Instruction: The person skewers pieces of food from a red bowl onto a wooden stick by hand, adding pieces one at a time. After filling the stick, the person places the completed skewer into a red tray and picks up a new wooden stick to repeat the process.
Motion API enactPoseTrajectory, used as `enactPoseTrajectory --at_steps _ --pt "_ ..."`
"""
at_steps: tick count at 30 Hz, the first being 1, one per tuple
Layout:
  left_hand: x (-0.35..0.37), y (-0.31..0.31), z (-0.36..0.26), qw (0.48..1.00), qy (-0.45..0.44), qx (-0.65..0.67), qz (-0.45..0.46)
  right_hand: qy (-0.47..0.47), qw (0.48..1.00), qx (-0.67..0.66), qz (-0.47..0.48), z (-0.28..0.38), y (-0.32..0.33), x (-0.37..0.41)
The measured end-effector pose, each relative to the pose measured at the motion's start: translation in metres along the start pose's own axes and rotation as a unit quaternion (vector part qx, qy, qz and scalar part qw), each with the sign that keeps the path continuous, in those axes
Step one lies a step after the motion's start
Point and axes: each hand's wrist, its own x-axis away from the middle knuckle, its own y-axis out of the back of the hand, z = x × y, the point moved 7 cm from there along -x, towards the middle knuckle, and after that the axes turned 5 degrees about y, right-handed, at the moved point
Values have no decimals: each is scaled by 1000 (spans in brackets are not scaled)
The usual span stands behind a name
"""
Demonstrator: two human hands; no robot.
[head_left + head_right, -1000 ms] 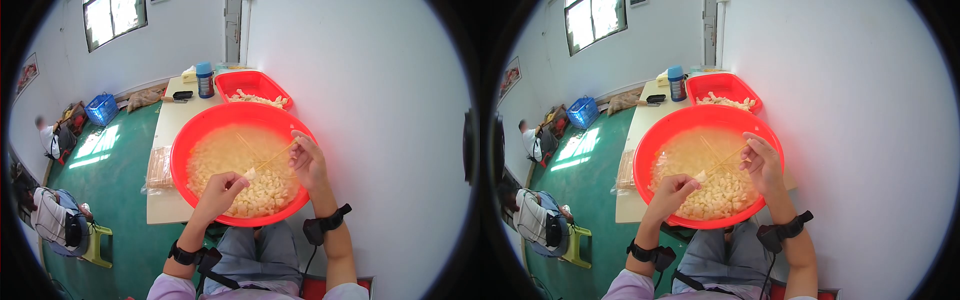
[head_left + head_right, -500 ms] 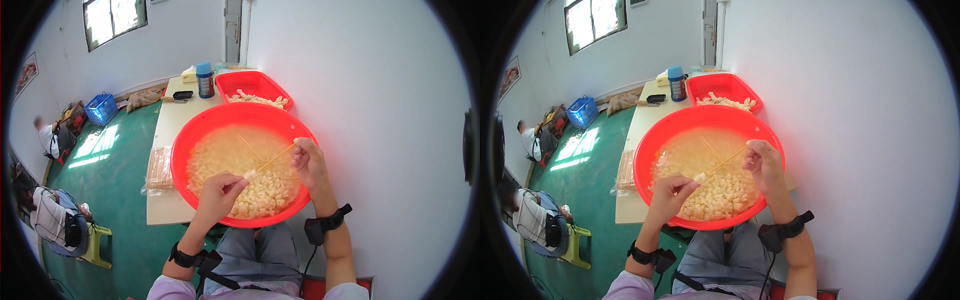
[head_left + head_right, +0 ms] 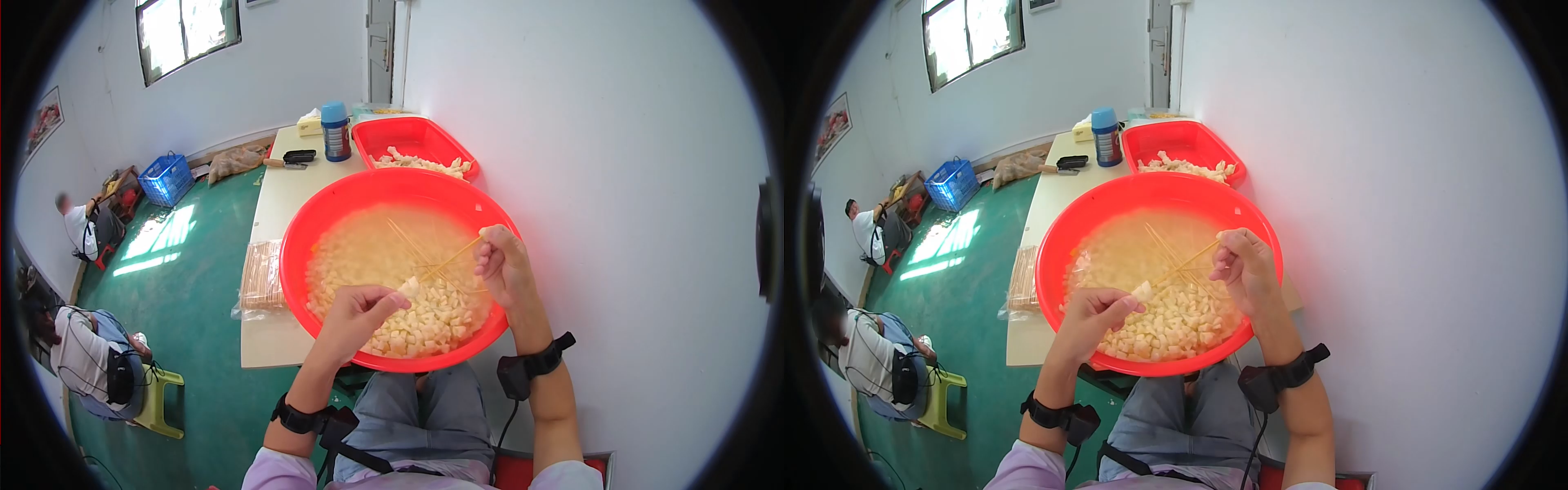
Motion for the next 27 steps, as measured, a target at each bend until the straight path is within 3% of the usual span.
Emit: enactPoseTrajectory --at_steps 4,7,17,25,27 --pt "-3 -5 -16 976 -138 -163 -51 -38 995 93 27 -8 -26 10" --pt "-7 -1 -11 980 -143 -127 -54 -64 992 95 45 -11 -27 12" --pt "-7 -7 -2 995 -46 -81 26 -116 967 176 145 -25 -42 19" --pt "-7 -12 0 998 -49 -36 17 -33 936 288 198 -21 -50 21" --pt "-6 -12 3 998 -8 -28 54 -19 924 315 214 -23 -51 21"
